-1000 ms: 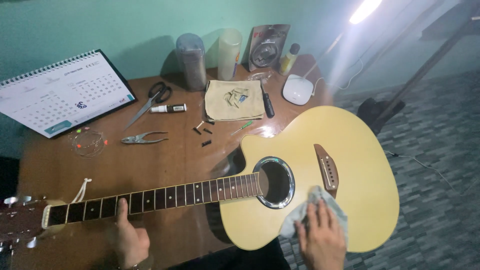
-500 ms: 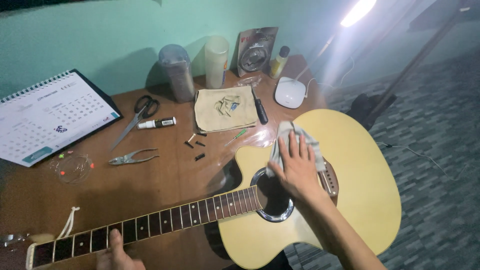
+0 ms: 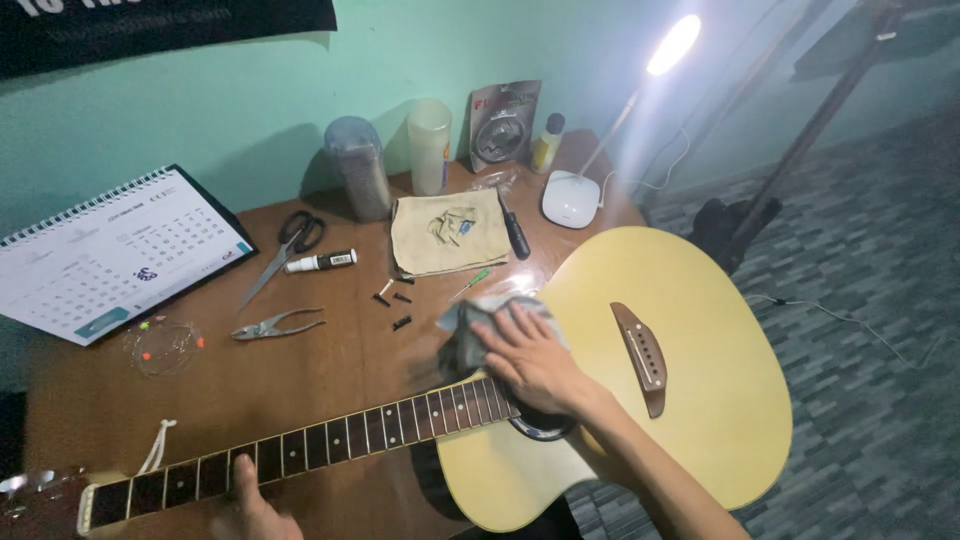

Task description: The person handles a guitar string and then uses a cloth to wipe the body and neck of an acoustic guitar resting on a table. The person wipes the soundhole area, the fretboard, and the headstock.

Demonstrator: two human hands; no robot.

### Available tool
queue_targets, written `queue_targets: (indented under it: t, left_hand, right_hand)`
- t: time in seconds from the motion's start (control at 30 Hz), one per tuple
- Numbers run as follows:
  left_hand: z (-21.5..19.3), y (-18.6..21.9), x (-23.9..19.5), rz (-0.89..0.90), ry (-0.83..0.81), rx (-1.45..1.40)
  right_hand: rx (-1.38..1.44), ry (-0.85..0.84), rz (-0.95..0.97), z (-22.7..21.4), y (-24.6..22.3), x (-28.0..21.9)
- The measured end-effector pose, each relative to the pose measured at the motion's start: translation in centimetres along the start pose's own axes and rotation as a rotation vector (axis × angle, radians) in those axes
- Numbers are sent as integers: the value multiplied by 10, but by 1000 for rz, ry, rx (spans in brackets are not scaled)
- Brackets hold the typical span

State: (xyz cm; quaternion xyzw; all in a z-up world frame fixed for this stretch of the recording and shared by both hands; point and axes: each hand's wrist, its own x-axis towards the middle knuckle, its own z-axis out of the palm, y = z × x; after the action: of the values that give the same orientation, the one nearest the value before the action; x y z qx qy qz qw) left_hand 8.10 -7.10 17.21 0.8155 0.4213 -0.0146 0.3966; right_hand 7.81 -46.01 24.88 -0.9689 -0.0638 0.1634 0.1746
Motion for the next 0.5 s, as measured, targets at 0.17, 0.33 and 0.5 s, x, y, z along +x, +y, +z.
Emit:
queue_targets:
  t: [0.17,0.33,0.5]
  left_hand:
    - [30,-65,48,459,-139,403]
    - [24,-59,40,459,-82,617]
    - [30,-63,34,415,-74,294]
  right_hand:
    - [-171,153,440,-16,67,20]
    - [-146,74,291,-2,22,17]
    - [-172,105,393,-7,63,20]
